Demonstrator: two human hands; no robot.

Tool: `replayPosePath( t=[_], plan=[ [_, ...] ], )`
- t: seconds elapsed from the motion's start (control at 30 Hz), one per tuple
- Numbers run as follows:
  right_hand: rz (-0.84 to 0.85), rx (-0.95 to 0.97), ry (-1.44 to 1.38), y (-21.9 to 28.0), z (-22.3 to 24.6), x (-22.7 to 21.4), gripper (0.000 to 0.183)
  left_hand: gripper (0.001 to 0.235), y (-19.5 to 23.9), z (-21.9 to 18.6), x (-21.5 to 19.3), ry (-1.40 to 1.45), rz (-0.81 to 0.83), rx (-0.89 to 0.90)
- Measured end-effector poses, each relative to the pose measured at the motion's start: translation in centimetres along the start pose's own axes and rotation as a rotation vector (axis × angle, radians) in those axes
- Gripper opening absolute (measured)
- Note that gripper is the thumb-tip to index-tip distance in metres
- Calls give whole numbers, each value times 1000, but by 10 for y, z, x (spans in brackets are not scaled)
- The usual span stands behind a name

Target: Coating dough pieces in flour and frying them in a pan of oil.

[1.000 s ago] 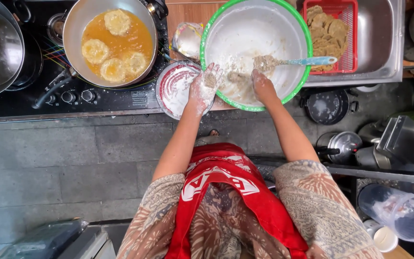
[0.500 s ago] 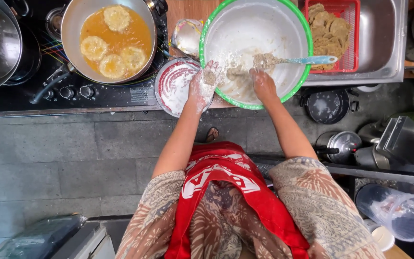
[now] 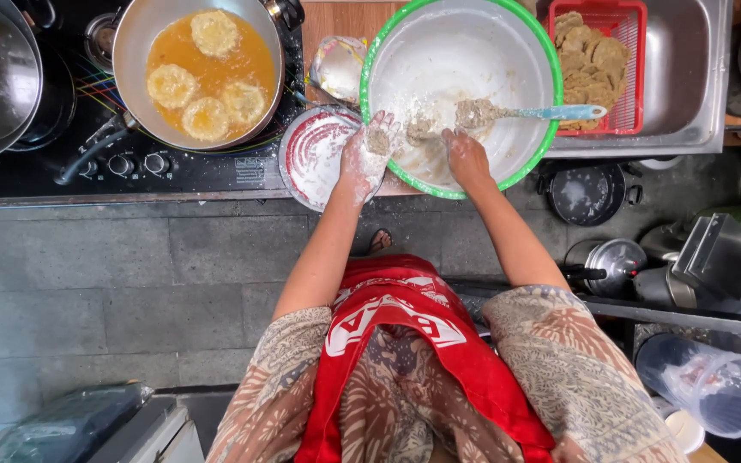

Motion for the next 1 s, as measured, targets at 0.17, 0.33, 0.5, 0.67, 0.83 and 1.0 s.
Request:
replayPosePath(
  t=[0.17, 0.33, 0.5, 0.67, 0.83, 1.0],
  plan=[
    [93, 69, -115, -3, -20, 17, 30, 53, -5, 1, -3, -46, 112, 2],
    [104, 90, -351, 13, -33, -18, 31, 53, -3, 1, -1, -48, 113, 5],
    [-30, 185, -642, 30, -22, -93, 8, 52, -16, 3, 0, -51, 67, 40],
    [-164, 166, -765, 44, 16, -142, 7, 50, -27, 22, 22, -103, 50, -6],
    [-291, 1, -636, 45, 40, -130, 12, 51, -8, 41, 101, -157, 5, -13],
    [-461, -252, -15, 57, 65, -164, 13, 48, 0, 36, 115, -216, -34, -25]
  ],
)
Point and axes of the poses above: each hand's wrist, its own y-axis away from the middle knuckle, its own x-axis out of the palm, z = x × y, the point moved 2 cm from there along -y, towards the middle knuckle, and after that the axes turned 5 degrees about -x, right-handed, at the moved point
